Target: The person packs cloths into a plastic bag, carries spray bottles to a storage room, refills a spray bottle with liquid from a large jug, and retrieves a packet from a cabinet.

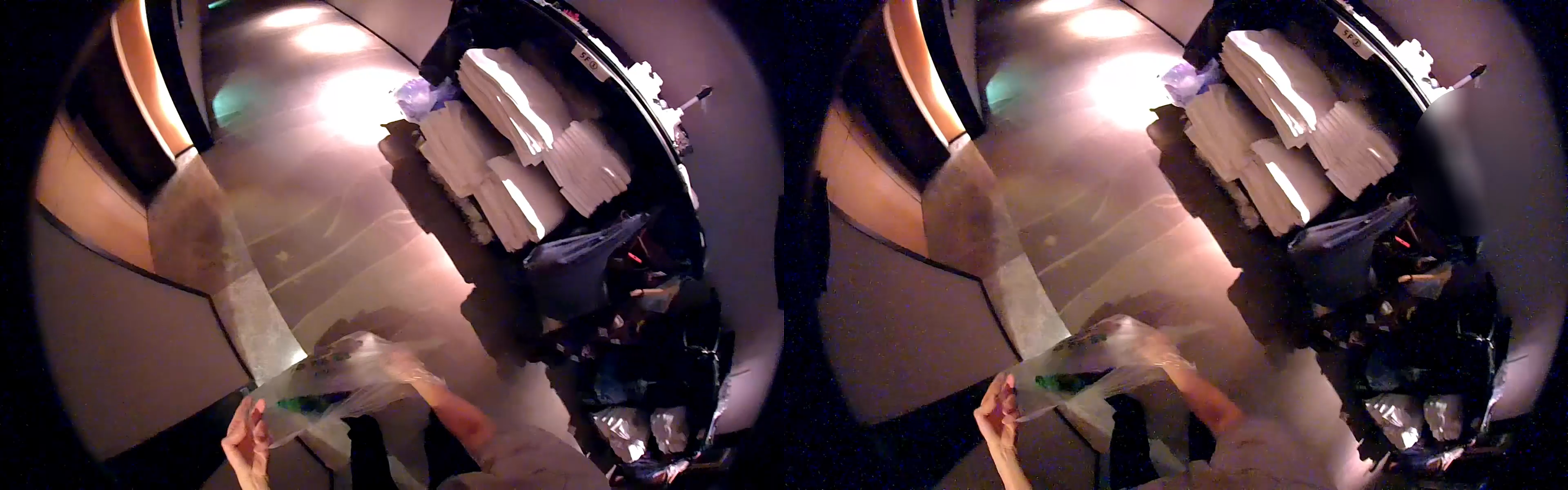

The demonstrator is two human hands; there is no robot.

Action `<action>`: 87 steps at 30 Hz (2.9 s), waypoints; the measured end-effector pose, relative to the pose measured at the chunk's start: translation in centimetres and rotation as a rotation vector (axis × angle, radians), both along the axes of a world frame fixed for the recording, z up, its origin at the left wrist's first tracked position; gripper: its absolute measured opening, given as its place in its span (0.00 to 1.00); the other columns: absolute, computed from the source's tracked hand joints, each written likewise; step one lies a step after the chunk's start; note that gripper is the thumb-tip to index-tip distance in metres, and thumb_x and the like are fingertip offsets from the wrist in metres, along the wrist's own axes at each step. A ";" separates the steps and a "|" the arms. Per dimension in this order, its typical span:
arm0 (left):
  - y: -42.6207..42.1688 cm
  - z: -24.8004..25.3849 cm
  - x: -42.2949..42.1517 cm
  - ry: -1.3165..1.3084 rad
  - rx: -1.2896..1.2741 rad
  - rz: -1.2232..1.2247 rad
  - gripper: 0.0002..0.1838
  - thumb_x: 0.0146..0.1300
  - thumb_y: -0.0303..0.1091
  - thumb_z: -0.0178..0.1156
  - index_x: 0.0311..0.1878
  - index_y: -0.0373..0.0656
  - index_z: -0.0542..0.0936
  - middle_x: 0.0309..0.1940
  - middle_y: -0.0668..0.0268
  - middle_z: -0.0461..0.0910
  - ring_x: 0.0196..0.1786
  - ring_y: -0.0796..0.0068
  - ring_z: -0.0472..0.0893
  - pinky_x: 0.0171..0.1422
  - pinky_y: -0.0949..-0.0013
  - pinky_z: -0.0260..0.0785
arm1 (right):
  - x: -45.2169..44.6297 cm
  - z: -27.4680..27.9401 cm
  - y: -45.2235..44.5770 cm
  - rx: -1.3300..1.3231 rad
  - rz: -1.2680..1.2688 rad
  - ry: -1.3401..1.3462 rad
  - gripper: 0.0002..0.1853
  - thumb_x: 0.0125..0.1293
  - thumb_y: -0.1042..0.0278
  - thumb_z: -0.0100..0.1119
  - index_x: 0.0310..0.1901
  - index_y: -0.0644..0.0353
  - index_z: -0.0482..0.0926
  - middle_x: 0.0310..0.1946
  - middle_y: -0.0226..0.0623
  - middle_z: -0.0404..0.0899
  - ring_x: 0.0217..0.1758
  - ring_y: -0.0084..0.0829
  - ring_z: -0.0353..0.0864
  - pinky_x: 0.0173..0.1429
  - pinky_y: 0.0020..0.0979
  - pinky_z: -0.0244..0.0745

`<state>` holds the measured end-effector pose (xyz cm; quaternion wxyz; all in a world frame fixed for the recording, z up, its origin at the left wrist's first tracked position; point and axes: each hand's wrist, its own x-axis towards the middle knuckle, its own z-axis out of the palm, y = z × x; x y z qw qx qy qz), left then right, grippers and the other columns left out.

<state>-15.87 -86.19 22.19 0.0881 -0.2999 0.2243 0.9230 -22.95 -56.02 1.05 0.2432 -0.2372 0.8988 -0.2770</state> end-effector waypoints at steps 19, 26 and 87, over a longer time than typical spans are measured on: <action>-13.1 -35.0 -1.3 -0.176 -1.178 -0.568 0.21 0.50 0.36 0.55 0.46 0.33 0.69 0.22 0.63 0.72 0.21 0.74 0.70 0.23 0.72 0.63 | 11.3 4.1 -6.2 -0.374 0.147 -0.650 0.27 0.53 0.49 0.52 0.48 0.62 0.70 0.39 0.45 0.75 0.41 0.43 0.74 0.43 0.39 0.67; -2.8 -25.3 -12.4 -0.088 -1.049 -0.735 0.18 0.49 0.30 0.53 0.44 0.33 0.70 0.25 0.60 0.74 0.23 0.71 0.74 0.24 0.72 0.66 | 4.8 11.9 18.5 -0.115 -0.580 -0.201 0.24 0.54 0.51 0.51 0.48 0.58 0.71 0.42 0.45 0.74 0.45 0.44 0.73 0.47 0.37 0.68; 90.0 32.6 -63.0 2.345 -1.540 -0.592 0.24 0.51 0.44 0.51 0.48 0.38 0.70 0.52 0.51 0.64 0.56 0.54 0.62 0.60 0.54 0.50 | -26.4 53.0 69.9 1.030 -1.213 0.828 0.17 0.57 0.65 0.48 0.46 0.64 0.71 0.51 0.49 0.66 0.54 0.44 0.65 0.58 0.36 0.59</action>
